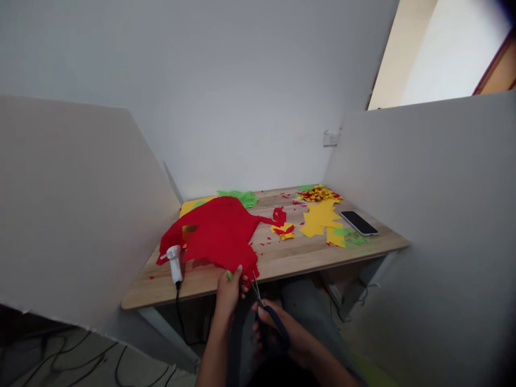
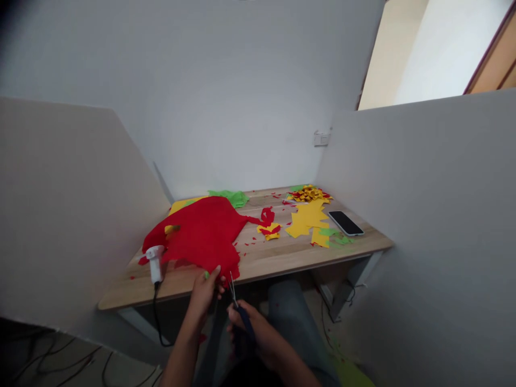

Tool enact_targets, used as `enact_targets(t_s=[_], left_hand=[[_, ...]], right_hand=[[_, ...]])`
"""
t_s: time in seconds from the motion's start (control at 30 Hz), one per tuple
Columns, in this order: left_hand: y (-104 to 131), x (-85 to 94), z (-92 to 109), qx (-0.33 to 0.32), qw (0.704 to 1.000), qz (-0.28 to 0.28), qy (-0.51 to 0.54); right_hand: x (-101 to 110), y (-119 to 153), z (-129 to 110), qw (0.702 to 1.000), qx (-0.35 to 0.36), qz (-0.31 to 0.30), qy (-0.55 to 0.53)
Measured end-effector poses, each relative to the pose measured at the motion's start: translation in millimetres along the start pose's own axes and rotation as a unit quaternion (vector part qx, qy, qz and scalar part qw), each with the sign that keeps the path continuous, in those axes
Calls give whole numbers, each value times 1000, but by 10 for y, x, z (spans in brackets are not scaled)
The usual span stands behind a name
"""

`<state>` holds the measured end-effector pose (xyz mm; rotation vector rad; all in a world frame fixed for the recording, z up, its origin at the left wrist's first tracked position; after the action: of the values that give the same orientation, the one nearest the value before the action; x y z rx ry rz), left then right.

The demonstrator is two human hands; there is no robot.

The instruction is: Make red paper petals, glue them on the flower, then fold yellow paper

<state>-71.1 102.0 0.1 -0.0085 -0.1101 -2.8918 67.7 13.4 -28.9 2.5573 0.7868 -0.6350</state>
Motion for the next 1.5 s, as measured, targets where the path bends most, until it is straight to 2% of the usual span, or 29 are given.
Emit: enact_targets(t_s=[0.17, 0.3, 0.43, 0.77, 0.93, 1.07, 1.2, 1.33, 1.5], left_hand=[[64, 112, 1, -42, 992, 14, -118], [115, 136, -15, -67, 984, 15, -164], [108, 93, -92, -68, 984, -5, -166], [173, 125, -80, -79, 985, 19, -151], [140, 150, -136, -51, 992, 10, -115], [145, 154, -148, -36, 994, -5, -103], [161, 223, -44, -51, 990, -4, -128], [133, 334, 0, -48, 988, 9, -146], [113, 367, -68, -19, 990, 1, -141]], right_hand=[[9, -182, -24, 999, 12, 33, 35], [-25, -274, 4, 998, 10, 41, 55], [-31, -288, 43, 996, 6, 48, 71], [2, -468, -86, 993, 28, 58, 102], [89, -368, -21, 992, 23, 81, 95], [35, -308, 17, 996, -3, 65, 66], [-40, -440, -3, 996, 3, 55, 69], [-34, -572, 7, 994, 24, 74, 79], [-57, -498, 86, 997, -6, 58, 60]])
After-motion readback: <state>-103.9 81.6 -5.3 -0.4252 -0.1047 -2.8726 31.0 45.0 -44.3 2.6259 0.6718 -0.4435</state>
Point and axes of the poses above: each hand's wrist, its own y-axis away from the middle knuckle, its own x-axis out of the back of the hand, z = x × y, the point moved 9 cm from there along -y, towards the middle knuckle, and after that the axes turned 4 degrees about -z, right-handed, at the moved point
